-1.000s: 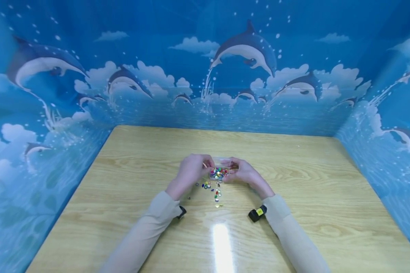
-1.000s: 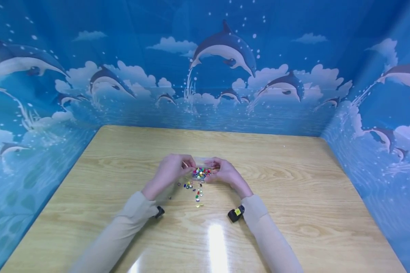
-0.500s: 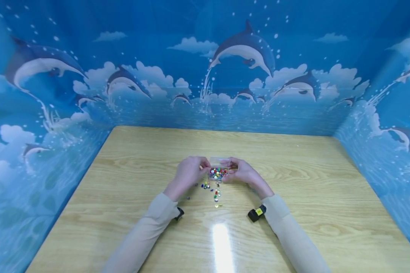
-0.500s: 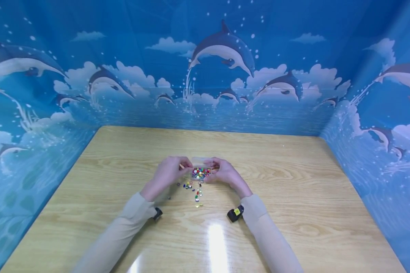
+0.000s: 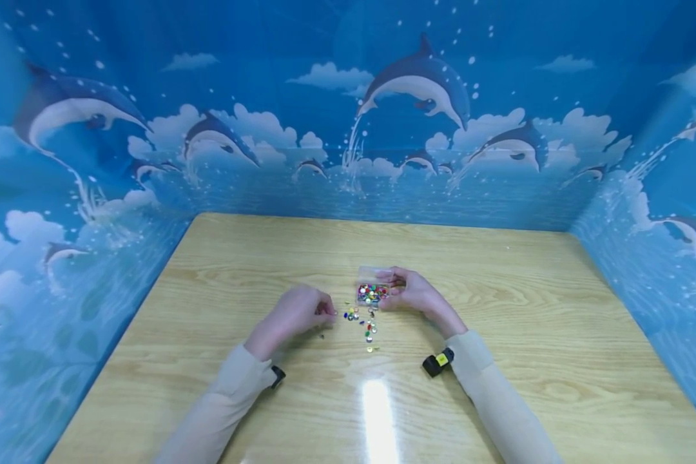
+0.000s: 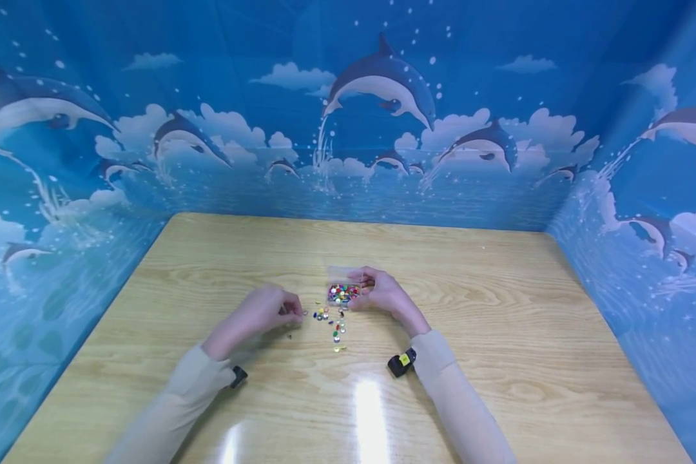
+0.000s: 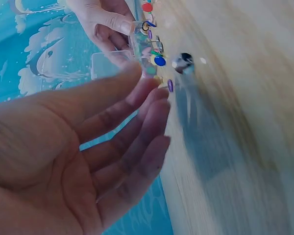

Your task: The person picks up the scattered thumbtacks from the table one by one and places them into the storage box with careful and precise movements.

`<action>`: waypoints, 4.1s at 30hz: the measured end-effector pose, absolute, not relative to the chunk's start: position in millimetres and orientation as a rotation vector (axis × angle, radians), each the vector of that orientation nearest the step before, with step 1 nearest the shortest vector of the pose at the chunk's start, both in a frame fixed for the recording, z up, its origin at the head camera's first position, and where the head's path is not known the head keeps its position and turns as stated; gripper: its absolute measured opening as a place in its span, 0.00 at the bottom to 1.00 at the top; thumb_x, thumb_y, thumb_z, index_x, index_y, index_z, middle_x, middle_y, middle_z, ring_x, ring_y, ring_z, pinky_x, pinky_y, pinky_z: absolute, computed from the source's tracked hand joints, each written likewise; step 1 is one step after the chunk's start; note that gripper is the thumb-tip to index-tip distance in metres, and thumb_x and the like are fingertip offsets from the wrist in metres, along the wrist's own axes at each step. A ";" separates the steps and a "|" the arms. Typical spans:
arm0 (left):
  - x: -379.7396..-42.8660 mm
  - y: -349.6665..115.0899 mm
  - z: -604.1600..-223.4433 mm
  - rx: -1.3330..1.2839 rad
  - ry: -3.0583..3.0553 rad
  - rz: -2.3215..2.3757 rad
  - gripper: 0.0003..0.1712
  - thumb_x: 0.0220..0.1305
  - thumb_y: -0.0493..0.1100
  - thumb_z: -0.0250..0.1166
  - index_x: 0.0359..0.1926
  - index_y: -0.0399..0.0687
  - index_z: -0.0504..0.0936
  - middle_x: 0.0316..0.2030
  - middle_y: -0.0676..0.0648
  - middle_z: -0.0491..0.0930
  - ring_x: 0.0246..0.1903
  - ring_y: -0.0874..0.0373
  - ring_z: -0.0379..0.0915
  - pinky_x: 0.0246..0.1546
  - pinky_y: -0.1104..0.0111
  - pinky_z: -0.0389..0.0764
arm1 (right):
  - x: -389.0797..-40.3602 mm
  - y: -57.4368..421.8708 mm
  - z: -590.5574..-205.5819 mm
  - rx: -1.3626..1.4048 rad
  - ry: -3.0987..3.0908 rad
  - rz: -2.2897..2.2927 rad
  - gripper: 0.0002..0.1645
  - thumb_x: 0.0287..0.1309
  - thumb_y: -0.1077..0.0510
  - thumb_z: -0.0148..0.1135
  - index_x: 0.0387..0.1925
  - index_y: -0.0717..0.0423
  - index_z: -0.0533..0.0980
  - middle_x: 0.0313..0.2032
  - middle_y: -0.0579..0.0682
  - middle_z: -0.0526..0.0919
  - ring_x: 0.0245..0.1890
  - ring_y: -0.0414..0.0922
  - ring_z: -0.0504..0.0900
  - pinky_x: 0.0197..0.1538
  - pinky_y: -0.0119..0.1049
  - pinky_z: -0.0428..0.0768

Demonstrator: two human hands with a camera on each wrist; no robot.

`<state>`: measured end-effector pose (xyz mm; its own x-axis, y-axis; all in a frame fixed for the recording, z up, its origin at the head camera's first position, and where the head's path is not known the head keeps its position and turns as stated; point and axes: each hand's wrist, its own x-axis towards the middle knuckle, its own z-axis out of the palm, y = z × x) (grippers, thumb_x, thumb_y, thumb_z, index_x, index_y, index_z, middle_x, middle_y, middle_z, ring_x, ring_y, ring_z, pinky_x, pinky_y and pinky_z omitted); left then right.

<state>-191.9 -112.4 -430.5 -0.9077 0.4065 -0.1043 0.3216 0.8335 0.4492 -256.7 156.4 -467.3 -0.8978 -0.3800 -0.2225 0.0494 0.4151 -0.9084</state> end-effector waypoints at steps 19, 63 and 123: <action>-186.4 -119.4 -438.2 0.584 2.717 0.661 0.10 0.57 0.39 0.75 0.26 0.53 0.81 0.22 0.57 0.76 0.25 0.63 0.70 0.30 0.71 0.75 | -257.6 156.9 -468.7 -0.263 2.283 -1.480 0.44 0.44 0.68 0.78 0.66 0.60 0.72 0.50 0.58 0.75 0.44 0.49 0.72 0.46 0.35 0.77; -220.8 -71.3 -427.3 0.556 2.949 0.747 0.04 0.64 0.40 0.71 0.40 0.50 0.88 0.35 0.53 0.87 0.29 0.61 0.78 0.37 0.65 0.81 | -256.9 156.9 -468.2 -0.280 2.305 -1.466 0.43 0.45 0.66 0.78 0.65 0.59 0.73 0.51 0.59 0.76 0.47 0.50 0.73 0.49 0.36 0.78; -232.4 -55.1 -424.7 0.620 2.974 0.819 0.04 0.63 0.39 0.72 0.39 0.49 0.89 0.37 0.51 0.89 0.34 0.59 0.83 0.39 0.67 0.84 | -257.9 156.7 -468.4 -0.269 2.290 -1.460 0.43 0.45 0.65 0.79 0.65 0.58 0.73 0.54 0.59 0.77 0.51 0.51 0.76 0.56 0.40 0.79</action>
